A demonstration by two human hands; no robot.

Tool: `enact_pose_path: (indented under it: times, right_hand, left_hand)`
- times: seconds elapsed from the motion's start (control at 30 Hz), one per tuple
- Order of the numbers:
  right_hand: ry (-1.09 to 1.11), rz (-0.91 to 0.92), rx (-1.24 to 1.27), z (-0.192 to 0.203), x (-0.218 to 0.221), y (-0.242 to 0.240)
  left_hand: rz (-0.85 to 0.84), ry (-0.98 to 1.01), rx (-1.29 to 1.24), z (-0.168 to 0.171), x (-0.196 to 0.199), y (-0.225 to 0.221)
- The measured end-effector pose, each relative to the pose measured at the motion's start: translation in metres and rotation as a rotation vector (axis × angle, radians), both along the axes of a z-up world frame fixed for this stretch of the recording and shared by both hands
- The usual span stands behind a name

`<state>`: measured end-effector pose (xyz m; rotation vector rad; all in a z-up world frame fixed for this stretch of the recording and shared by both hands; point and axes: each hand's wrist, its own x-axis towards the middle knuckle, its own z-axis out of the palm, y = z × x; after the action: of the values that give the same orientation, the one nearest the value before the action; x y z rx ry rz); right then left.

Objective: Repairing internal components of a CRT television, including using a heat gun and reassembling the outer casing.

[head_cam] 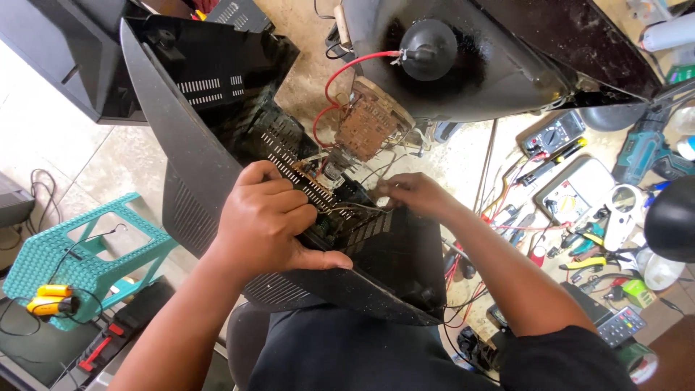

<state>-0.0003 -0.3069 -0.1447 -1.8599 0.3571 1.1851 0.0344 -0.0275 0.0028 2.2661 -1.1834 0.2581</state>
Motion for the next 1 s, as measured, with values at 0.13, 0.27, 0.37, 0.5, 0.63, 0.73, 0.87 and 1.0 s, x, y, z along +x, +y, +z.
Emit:
enact_pose_path:
  times: [0.13,0.27,0.37,0.5,0.63,0.73,0.87,1.0]
  right_hand:
    - [0.035,-0.053,-0.113,0.016,0.001,-0.005]
    - [0.055,-0.194,-0.068,0.017,0.011,-0.015]
    - [0.017,-0.195,-0.015,0.015,0.018,-0.026]
    - [-0.037,-0.003,0.044,0.036,0.030,-0.030]
    - [-0.085,0.103,0.084,0.043,0.031,-0.024]
    - [-0.086,0.076,0.082,0.045,0.025,-0.016]
    - [0.137,-0.411,0.170,0.005,-0.002,-0.017]
    - [0.143,-0.782,0.167,-0.021,0.004,-0.022]
  left_hand:
    - [-0.004,0.000,0.013,0.001,-0.001,0.002]
    - [-0.009,-0.018,0.024,-0.001,-0.003,0.005]
    - [-0.004,-0.035,0.039,-0.003,-0.005,0.007]
    - [-0.001,-0.035,0.035,-0.004,-0.005,0.007]
    - [-0.005,-0.029,0.039,-0.006,-0.005,0.007]
    - [-0.003,-0.034,0.039,-0.005,-0.005,0.007]
    - [-0.009,-0.029,0.012,-0.003,-0.004,0.008]
    - [-0.004,-0.022,0.022,-0.003,-0.003,0.007]
